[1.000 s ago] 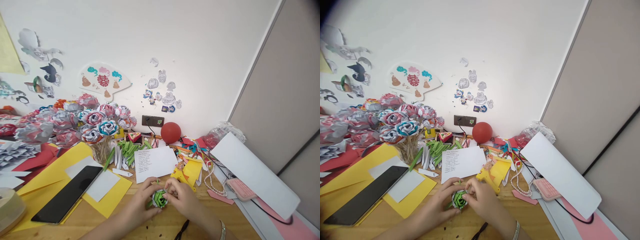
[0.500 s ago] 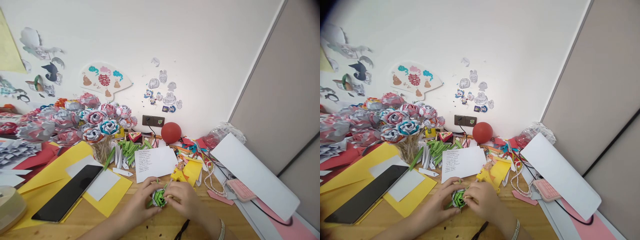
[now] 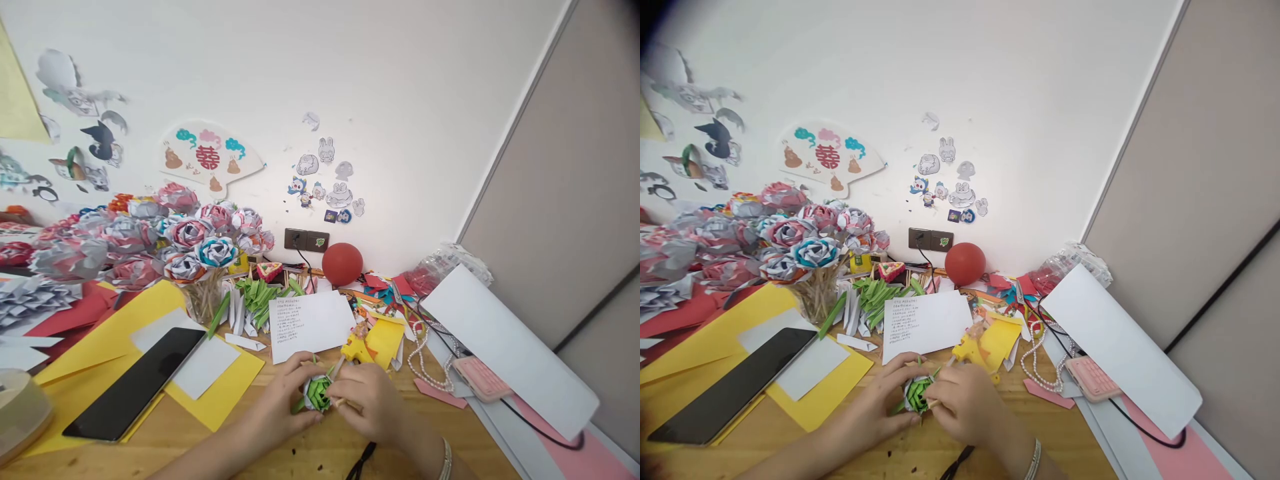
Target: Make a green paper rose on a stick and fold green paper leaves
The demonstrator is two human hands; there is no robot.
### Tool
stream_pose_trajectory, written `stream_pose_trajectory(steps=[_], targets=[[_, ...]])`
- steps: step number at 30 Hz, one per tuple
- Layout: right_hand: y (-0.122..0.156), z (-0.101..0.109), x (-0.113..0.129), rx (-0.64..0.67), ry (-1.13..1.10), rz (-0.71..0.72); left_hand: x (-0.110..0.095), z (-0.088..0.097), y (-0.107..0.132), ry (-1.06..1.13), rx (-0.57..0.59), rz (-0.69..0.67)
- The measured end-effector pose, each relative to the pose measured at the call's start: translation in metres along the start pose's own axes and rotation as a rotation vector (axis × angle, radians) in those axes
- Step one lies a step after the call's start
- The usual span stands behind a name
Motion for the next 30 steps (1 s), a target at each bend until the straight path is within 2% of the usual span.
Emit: stream_pose_trajectory(steps=[7, 17, 23, 26, 30], targets=[[-0.001, -0.004, -0.006, 0.015, -0.043, -0.038, 0.001, 0.0, 0.001, -0.006, -0.01, 0.015], [-0.001, -0.003, -0.008, 0.006, 0.055, -0.016, 0.003, 0.002, 0.001, -0.024, -0.028, 0.01], [-0.001, -0.003, -0.002, -0.034, 0.161, 0.049, 0.004, 0.001, 0.001, -0.017, -0.013, 0.025], [-0.001, -0.004, -0.006, -0.025, 0.093, -0.026, 0.004, 0.0, 0.002, -0.027, -0.008, 0.011], [-0.003, -0.01, -0.015, 0.05, -0.088, -0.193, 0.003, 0.0, 0.002, -0.054, -0.007, -0.01]])
Point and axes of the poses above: each hand's wrist, its own y-axis away from the middle knuckle, its own z-axis out of the back of the hand, x = y × z, the point moved 9 cm from there along -y, towards the middle knuckle, and after that the axes turned 11 degrees about y, right-handed, at the moved point
